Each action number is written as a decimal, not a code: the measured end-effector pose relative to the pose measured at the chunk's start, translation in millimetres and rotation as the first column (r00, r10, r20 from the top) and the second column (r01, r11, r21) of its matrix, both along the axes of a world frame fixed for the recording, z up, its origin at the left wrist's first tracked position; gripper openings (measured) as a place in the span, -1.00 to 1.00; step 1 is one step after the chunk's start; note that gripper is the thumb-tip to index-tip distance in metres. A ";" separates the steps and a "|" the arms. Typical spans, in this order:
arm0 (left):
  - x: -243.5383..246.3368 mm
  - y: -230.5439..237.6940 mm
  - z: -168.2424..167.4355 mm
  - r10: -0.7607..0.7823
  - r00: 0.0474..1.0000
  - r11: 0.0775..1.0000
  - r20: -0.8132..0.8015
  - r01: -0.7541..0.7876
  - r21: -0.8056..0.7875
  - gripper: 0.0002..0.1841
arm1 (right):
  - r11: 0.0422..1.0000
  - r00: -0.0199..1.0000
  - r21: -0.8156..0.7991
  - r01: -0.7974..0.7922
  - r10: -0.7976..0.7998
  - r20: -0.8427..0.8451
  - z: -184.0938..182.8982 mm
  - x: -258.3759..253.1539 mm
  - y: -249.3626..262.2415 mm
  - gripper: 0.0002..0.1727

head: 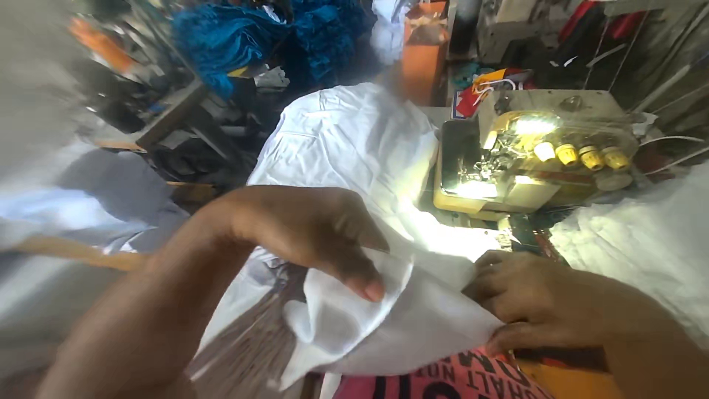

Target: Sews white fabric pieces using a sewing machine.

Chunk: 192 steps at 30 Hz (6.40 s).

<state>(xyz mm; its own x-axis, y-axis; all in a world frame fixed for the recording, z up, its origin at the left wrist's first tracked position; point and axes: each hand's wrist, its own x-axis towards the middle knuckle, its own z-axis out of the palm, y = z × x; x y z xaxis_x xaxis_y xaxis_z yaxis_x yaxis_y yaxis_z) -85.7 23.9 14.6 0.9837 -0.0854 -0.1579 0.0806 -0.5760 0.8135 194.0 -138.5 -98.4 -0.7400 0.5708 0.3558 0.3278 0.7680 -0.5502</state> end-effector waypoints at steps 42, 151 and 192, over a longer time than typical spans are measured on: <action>22.3 17.9 -144.6 0.691 0.723 0.562 -0.013 -0.526 0.638 -0.76 | 0.651 0.727 -0.381 0.656 -0.681 0.090 -102.0 -69.4 121.5 -0.80; 281.3 83.6 -169.3 0.643 0.753 0.569 0.137 -0.590 0.573 -0.62 | 0.228 -0.516 -0.919 0.322 -0.772 -0.372 -120.9 32.2 108.1 -0.86; 170.5 -9.3 -137.5 0.732 0.681 0.177 0.023 -0.157 -0.972 -0.27 | 0.119 0.133 0.062 0.991 -0.816 -0.563 -130.7 6.6 87.5 -0.29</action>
